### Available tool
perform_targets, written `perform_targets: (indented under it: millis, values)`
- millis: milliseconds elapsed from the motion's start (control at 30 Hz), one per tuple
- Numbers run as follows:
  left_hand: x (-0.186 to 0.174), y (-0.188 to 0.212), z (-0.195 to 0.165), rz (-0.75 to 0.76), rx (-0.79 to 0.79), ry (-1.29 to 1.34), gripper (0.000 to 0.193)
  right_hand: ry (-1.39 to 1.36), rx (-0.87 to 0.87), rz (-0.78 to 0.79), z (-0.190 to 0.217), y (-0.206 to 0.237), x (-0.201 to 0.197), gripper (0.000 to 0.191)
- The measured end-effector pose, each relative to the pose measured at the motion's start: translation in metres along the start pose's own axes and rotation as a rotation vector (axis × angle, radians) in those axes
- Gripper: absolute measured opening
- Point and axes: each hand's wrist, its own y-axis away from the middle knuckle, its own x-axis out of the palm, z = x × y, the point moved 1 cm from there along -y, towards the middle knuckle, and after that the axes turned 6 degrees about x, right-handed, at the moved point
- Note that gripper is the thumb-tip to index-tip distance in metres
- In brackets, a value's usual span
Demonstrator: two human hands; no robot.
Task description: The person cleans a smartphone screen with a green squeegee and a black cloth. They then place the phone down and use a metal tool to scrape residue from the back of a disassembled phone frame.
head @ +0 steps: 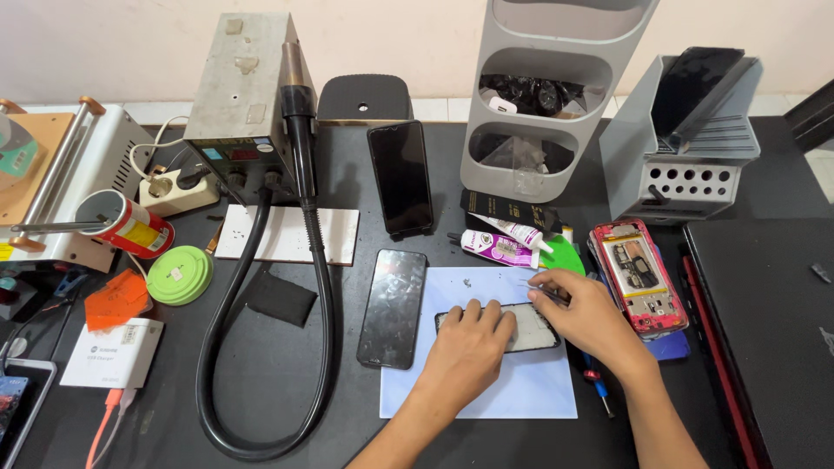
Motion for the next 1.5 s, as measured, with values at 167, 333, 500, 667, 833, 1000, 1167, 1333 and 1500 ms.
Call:
perform_targets:
  millis: [167, 333, 500, 667, 833, 1000, 1167, 1333, 1500]
  values:
    - [-0.003, 0.0, 0.0, -0.002, -0.02, 0.041, 0.028, 0.087, 0.101, 0.053, 0.0, 0.002, -0.001, 0.029]
    - [-0.003, -0.001, 0.002, 0.015, -0.007, 0.066, 0.031, 0.176, 0.052, 0.053, 0.006, 0.003, -0.009, 0.027]
    - [-0.003, 0.002, 0.006, -0.044, 0.024, 0.038, 0.033, 0.171, 0.042, 0.089, 0.008, 0.007, -0.013, 0.03]
    - [-0.001, 0.004, 0.005, -0.056, 0.044, -0.005, 0.039, 0.217, -0.014, 0.049, 0.008, 0.007, -0.01, 0.027]
    - [0.0, 0.016, -0.004, -0.155, 0.082, -0.128, 0.046, 0.134, -0.089, 0.001, 0.013, 0.011, -0.005, 0.026]
    - [0.002, 0.018, 0.003, -0.195, 0.052, 0.064, 0.044, 0.146, -0.079, -0.028, 0.018, 0.012, -0.003, 0.032]
    - [-0.003, 0.016, 0.011, -0.168, 0.024, 0.199, 0.042, 0.147, -0.218, -0.088, 0.009, 0.021, -0.009, 0.024]
    - [-0.014, 0.018, 0.018, -0.166, 0.047, 0.205, 0.043, 0.145, -0.34, -0.142, -0.006, 0.028, -0.014, 0.02]
    - [-0.016, 0.017, 0.019, -0.145, 0.039, 0.232, 0.044, 0.228, -0.326, -0.107, -0.016, 0.029, -0.017, 0.02]
